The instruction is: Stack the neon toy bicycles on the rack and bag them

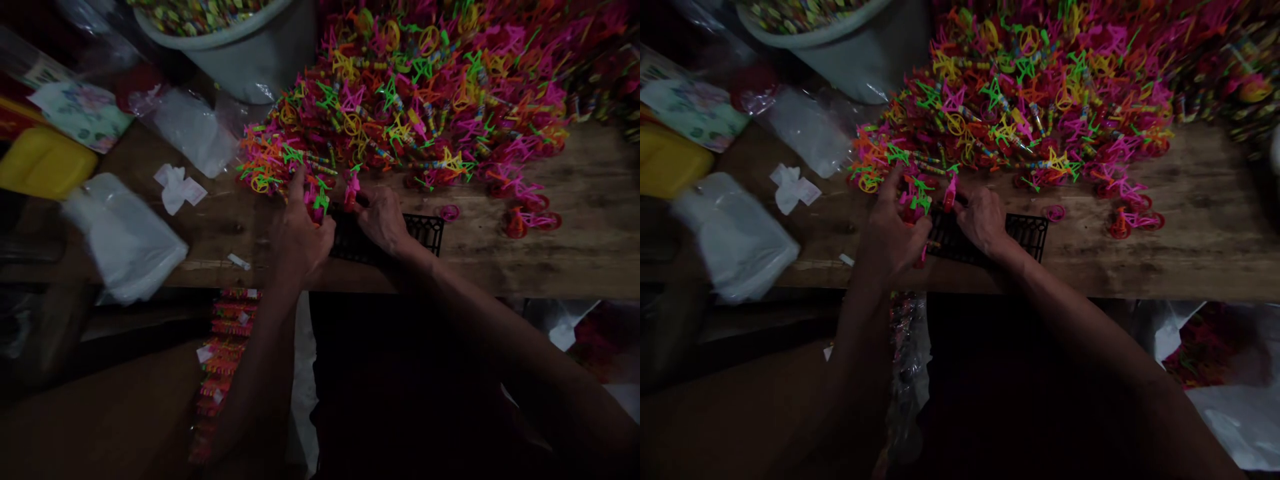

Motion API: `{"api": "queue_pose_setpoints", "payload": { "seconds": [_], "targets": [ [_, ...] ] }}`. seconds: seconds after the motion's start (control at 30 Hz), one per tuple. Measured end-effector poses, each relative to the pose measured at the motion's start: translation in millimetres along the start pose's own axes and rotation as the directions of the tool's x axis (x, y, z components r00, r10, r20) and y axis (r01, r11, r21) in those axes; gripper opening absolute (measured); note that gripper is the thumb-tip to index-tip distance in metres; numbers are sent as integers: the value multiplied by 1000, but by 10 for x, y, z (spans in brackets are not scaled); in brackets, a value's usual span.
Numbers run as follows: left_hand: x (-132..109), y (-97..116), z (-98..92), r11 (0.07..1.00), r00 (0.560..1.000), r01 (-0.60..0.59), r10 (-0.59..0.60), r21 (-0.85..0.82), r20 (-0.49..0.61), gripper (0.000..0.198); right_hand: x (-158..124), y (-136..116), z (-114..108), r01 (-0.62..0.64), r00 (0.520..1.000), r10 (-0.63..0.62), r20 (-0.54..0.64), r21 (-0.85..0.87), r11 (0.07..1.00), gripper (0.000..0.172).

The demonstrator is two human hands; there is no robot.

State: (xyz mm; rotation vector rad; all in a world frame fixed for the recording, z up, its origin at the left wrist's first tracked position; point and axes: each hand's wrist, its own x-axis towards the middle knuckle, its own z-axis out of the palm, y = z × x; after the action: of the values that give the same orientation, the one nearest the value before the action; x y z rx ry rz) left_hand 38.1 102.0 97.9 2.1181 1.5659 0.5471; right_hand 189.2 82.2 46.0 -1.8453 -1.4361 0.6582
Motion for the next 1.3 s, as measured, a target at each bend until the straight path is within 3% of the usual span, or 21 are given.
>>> {"api": "queue_pose_setpoints", "payload": {
  "seconds": [0.1,0.3,0.47,0.7,0.9,1.1,1.3],
  "targets": [
    [0,76,-12,996,997,75,-75,45,0,82,-17,-26,-15,15,1000,-15,24,-8,1000,20],
    [-6,78,-10,998,998,61,-61,23,-7,82,-43,-43,23,36,999,-33,26,-94,995,26],
    [-16,72,-4,992,993,122,-122,12,2,86,-63,-9,70,93,995,-87,44,-148,985,30],
    [-22,-59,35,997,999,42,-43,-69,-16,79,-107,14,113,198,980,-191,55,-184,963,30],
    [-43,-91,50,999,995,-37,34,-27,-92,75,-90,-27,94,155,986,-137,94,-226,962,31],
    [-78,-11,10,999,1000,6,-6,-53,-3,71,-117,-48,100,195,978,-168,120,-268,943,35],
    [-131,32,16,995,997,36,-42,-97,-65,56,-155,-4,150,195,979,-172,110,-256,947,37]
  ]
}}
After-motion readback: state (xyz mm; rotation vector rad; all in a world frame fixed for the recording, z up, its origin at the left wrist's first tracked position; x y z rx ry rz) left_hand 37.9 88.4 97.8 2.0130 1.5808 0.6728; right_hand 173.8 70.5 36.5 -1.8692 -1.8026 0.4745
